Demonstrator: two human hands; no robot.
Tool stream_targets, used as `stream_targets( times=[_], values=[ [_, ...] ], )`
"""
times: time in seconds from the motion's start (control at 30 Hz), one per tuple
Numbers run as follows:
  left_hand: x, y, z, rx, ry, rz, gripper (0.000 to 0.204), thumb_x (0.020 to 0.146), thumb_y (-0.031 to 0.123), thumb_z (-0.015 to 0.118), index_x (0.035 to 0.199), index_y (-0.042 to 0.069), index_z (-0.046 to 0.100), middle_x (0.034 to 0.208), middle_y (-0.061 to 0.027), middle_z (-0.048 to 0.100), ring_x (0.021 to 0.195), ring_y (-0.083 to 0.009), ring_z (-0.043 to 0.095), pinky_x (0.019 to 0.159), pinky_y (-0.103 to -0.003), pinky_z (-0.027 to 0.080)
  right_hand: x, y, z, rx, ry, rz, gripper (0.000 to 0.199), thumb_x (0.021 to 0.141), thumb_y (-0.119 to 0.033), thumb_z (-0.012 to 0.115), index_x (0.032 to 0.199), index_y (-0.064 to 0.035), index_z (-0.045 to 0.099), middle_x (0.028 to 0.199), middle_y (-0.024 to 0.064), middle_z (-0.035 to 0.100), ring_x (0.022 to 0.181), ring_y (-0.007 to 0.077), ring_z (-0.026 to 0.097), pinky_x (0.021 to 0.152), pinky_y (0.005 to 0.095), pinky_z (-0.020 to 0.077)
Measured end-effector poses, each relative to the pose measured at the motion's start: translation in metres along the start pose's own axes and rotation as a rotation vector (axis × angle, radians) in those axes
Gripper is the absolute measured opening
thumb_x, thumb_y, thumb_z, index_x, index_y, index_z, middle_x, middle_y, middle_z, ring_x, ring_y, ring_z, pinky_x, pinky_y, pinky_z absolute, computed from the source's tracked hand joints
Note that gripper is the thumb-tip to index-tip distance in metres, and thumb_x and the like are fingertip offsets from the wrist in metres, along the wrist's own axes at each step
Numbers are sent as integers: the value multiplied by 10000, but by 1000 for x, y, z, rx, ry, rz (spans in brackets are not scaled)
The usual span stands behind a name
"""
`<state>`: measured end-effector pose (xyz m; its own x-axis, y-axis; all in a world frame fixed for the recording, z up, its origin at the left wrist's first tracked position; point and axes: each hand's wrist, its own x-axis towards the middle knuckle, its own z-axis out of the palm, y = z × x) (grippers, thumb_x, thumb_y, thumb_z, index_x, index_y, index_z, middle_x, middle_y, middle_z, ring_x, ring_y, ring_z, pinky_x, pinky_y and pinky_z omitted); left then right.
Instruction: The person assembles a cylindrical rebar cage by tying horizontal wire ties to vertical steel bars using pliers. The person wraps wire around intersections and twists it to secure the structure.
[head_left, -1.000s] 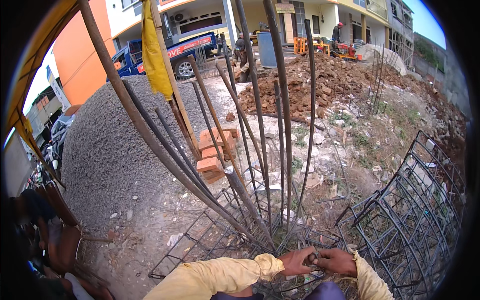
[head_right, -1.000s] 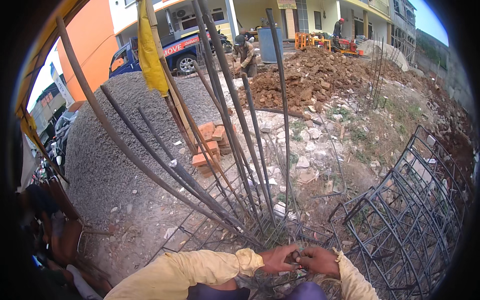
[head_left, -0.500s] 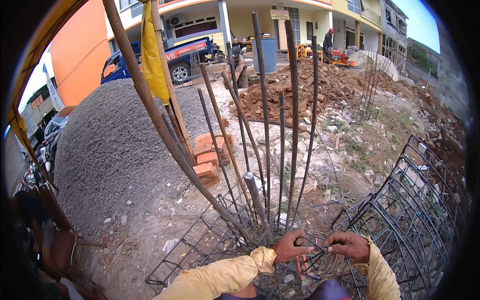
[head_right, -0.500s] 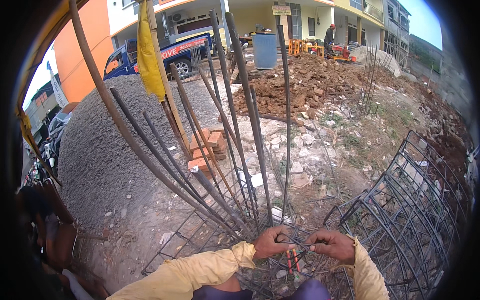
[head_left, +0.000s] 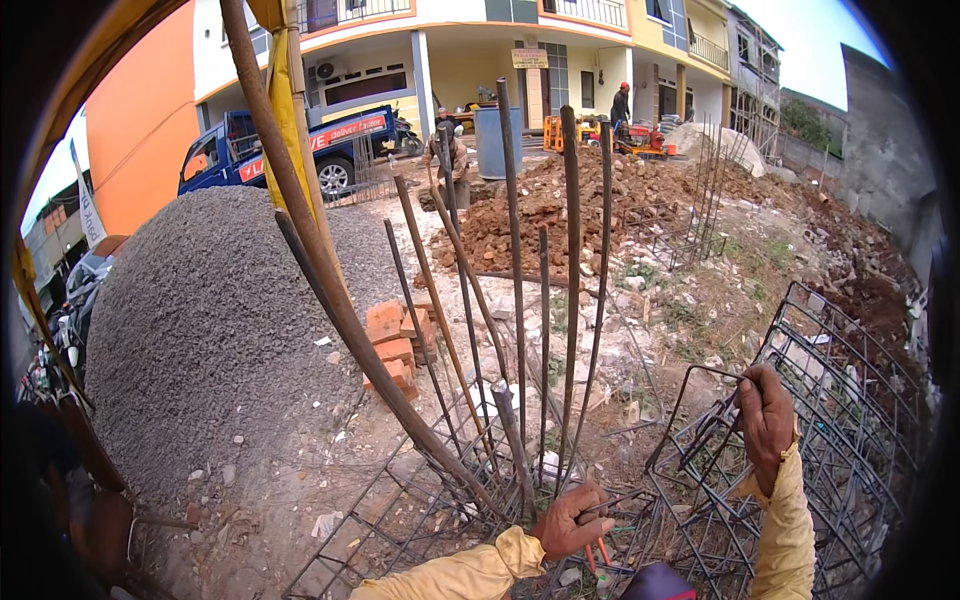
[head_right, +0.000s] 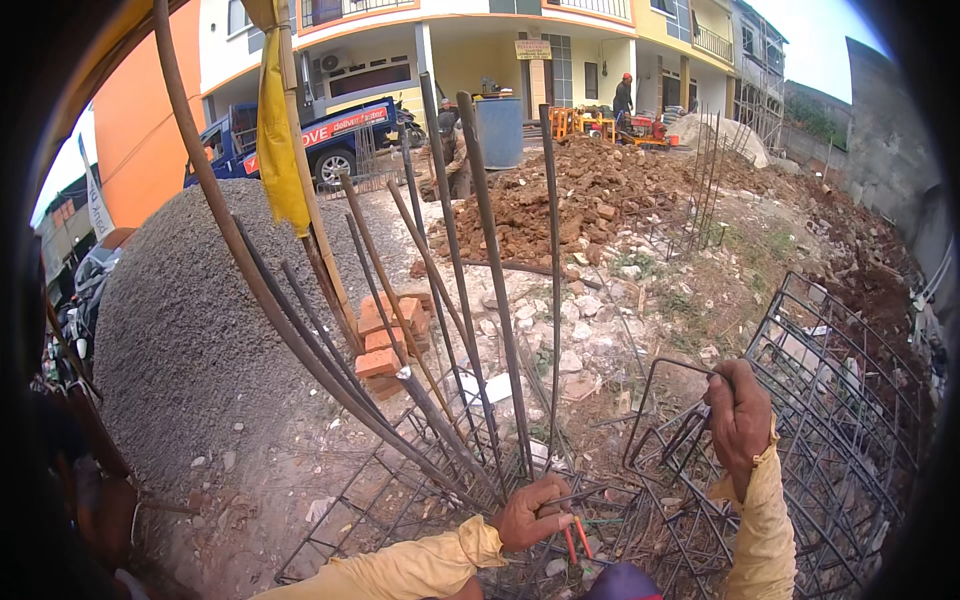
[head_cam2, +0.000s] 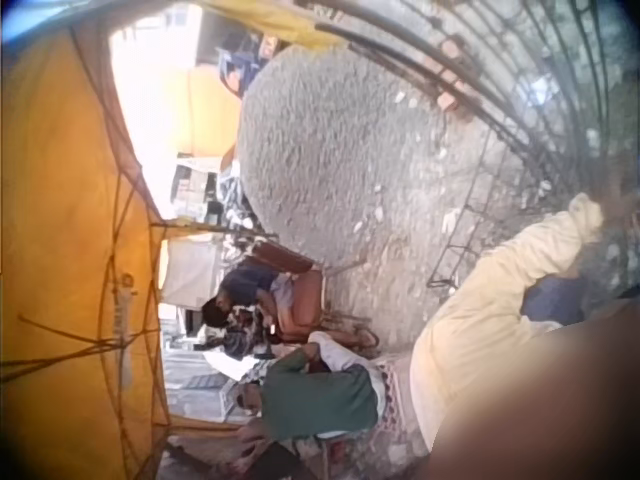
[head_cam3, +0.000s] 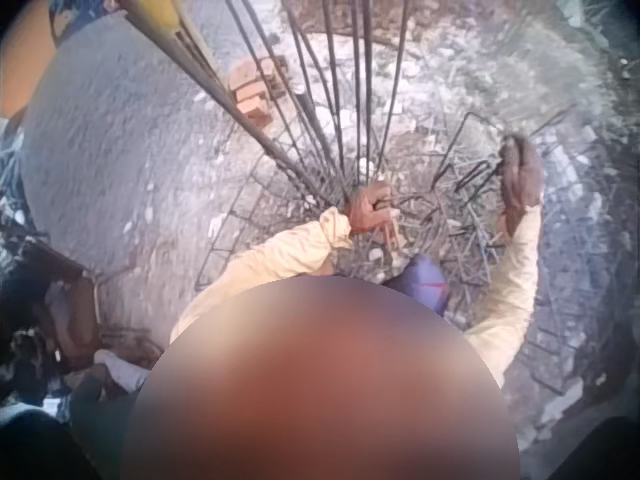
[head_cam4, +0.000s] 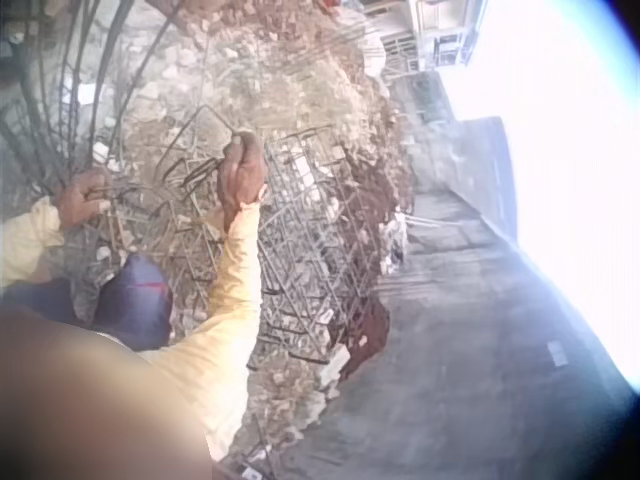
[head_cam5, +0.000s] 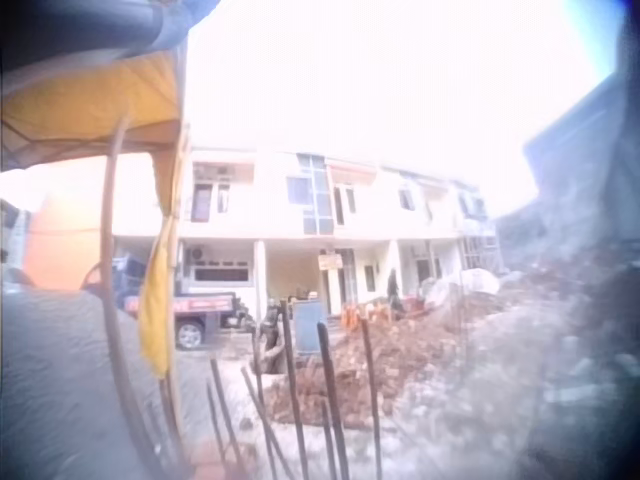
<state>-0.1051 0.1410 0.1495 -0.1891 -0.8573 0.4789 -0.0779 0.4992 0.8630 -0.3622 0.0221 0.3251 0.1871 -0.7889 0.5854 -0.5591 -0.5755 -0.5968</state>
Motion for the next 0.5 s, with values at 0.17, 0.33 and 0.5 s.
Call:
stream_targets(
  times=[0.17,0.33,0.5],
  values=[
    [-10,-3,10,32,-12,-115,284,904,225,681,770,21,535,786,-59,460,746,-201,453,702,-350,388,89,-61,-35,855,126,13,134,1013,-187,526,1007,-57,560,722,-36,552,464,-9,429,382,149,403],
    [-8,-18,26,131,-142,-143,365,932,327,661,736,36,560,735,-62,451,724,-217,471,679,-371,392,158,-158,-47,1124,-154,-5,175,984,-166,553,1076,-16,560,788,-31,567,508,-4,476,443,183,482],
    [-2,-24,42,198,-220,-68,425,913,390,678,715,32,562,722,-84,461,648,-254,498,616,-398,395,192,-221,-17,938,-138,-164,173,973,-164,573,1024,0,594,754,-23,572,536,30,509,514,245,533]
  ],
)
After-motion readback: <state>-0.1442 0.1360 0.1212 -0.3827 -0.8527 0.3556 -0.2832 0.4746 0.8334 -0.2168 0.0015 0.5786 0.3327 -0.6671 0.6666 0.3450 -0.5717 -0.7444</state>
